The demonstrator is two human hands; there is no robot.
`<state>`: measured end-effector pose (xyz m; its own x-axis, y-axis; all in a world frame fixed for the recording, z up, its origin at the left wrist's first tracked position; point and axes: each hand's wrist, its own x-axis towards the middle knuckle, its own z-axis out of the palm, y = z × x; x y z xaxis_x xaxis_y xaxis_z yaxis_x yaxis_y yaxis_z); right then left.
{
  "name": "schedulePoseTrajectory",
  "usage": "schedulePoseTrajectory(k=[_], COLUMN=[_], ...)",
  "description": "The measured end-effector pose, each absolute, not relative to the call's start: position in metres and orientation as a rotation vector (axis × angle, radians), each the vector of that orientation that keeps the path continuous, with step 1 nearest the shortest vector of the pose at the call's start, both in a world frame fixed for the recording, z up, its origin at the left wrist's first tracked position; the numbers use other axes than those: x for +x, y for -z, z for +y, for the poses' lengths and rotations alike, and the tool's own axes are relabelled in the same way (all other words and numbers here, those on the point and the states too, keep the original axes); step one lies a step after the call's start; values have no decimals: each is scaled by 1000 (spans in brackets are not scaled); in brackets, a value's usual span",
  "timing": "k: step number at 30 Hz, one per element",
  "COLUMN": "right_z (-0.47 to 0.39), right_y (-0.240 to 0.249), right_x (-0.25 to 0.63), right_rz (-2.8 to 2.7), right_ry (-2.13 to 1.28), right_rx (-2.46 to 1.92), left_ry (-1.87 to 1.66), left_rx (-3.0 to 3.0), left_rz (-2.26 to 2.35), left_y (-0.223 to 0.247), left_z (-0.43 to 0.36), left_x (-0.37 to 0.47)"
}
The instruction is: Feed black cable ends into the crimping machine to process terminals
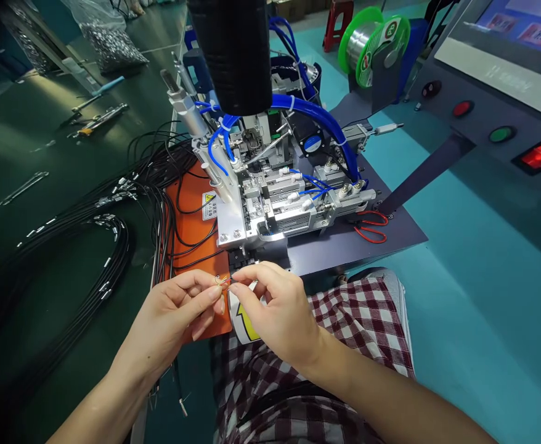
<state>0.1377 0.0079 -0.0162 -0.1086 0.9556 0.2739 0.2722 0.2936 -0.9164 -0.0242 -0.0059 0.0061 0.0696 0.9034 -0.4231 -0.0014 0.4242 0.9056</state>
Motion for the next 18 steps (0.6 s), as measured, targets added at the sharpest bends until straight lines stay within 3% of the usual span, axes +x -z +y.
schedulePoseTrajectory(k=[15,18], right_z=[9,6], right_y=[20,20], right_x=[133,131], right_rz=[-1737,-1624], right_ry=[-788,-975], right_rx=[-1020,-1051], left_ry=[-850,-904], left_rx=[860,837], left_rz=[1328,1330], left_y=[-1,-2], left_z=[-10,-12], left_x=[-27,-24])
